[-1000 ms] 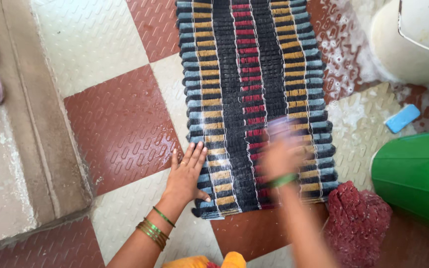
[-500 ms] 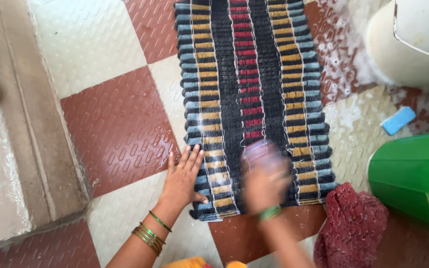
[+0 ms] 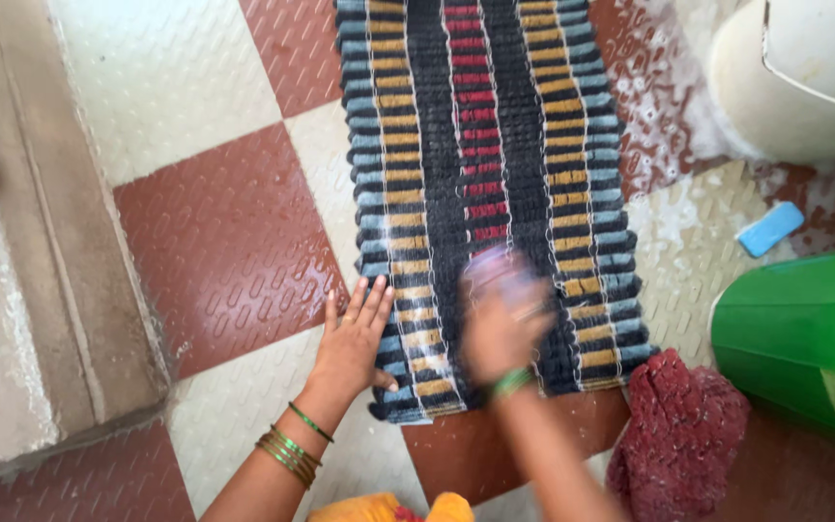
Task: The person scrubs several rugs on a tiled floor using a brush and a cloth. They apply soapy water to a striped rug and a round red rug, scrubbing them repeatedly before placing them into a bucket.
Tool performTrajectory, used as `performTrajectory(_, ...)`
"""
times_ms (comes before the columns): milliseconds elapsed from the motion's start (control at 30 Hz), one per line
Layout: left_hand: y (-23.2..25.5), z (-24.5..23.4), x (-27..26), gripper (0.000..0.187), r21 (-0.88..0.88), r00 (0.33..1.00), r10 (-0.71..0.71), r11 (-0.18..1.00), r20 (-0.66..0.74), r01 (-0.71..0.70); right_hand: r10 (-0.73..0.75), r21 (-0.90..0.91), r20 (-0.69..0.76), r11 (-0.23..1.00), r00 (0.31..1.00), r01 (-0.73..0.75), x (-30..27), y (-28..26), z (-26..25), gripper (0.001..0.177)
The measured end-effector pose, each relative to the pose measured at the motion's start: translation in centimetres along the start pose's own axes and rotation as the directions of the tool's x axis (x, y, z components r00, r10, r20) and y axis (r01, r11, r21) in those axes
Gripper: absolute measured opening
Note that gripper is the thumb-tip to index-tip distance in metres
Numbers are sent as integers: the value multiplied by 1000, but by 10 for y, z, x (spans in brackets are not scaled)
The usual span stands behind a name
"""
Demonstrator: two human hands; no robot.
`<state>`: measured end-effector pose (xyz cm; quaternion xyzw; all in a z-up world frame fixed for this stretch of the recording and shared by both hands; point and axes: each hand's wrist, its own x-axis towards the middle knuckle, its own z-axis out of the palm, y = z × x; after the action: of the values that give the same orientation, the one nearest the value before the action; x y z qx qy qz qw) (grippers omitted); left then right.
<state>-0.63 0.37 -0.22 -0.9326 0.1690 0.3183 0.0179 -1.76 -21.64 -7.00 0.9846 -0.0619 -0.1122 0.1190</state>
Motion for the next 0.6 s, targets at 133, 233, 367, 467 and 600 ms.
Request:
performTrajectory(133, -6, 3, -1, 153, -3, 998, 32, 999, -50, -33, -442, 387, -347, 736, 827, 555, -85, 10, -7, 63)
performTrajectory(233, -6, 3, 2, 154, -11, 1000, 24, 1000, -20, -24, -89, 218, -121, 969, 989, 114, -42, 99, 24, 51)
performTrajectory(367, -3, 6, -1, 153, 25, 999, 18, 1000, -45, -17, 202, 317, -231, 941, 952, -122, 69, 157, 44, 53)
performTrajectory(467, 2, -1, 0, 154, 22, 999, 11, 1000, -34, -10, 359, 320, -42, 889, 932, -328, 74, 54, 41, 58)
performTrajectory(600, -3, -1, -1, 153, 0, 998, 25, 1000, -58, -25, -392, 174, -258, 880, 883, 442, -55, -9, 6, 61)
